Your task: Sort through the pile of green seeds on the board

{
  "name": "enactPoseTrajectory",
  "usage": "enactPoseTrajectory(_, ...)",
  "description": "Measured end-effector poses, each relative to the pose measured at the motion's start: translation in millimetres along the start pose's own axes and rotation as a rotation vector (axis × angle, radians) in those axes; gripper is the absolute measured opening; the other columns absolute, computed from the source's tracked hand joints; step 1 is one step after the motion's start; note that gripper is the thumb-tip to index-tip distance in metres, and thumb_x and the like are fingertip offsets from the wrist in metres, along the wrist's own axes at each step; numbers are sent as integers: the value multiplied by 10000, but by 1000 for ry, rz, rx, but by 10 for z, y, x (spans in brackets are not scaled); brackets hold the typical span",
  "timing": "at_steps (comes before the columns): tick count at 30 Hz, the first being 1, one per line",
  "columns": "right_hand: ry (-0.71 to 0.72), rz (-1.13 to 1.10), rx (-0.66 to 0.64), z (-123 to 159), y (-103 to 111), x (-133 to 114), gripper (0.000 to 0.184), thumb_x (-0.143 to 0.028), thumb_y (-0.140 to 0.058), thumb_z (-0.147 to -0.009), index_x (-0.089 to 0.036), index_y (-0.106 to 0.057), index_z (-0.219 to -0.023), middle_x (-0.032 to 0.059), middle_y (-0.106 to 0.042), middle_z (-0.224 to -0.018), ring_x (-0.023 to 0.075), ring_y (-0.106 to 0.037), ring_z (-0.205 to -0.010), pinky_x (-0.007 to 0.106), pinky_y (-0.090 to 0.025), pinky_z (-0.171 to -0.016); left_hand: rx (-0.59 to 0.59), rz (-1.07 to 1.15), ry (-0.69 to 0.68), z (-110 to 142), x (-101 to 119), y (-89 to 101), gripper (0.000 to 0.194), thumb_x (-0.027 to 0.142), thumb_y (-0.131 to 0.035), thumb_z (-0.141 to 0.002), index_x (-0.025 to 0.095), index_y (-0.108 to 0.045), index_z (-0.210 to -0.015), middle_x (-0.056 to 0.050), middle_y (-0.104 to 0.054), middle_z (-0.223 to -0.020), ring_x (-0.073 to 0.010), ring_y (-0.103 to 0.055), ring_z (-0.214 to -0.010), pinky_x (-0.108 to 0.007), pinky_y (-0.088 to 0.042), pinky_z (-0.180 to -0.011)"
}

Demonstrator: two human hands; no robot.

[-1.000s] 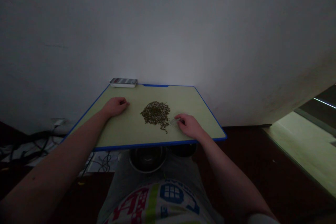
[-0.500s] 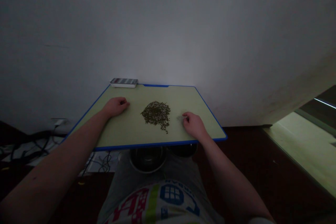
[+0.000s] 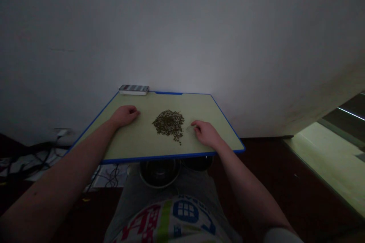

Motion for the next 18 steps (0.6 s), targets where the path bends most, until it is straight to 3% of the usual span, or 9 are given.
enactPoseTrajectory(8,42,-103,-62,-153,-116,85,288,-182,-465,-814,-152,-628,-1050,13,-589,-683,120,-468,-578,248,-348,-600,1,5,-7,-6,-13,-5,359,482,-420,-761,182,-600,-683,-36,-602,-642,-162,-512,-600,-281,-346,-552)
enactPoseTrajectory(18,106,-128,-86,-183,-161,12,296,-185,-464,-816,-158,-628,-1061,-2,-568,-648,116,-454,-564,245,-345,-587,-5,12,3,-5,-12,-10,374,488,-418,-754,180,-623,-698,-44,-600,-630,-173,-506,-598,-290,-356,-570)
Point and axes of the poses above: each hand's wrist, its own z-axis away from the middle knuckle, its own y-axis out of the back of the hand, x = y × z, the point moved 4 cm from there along -z, towards the middle knuckle
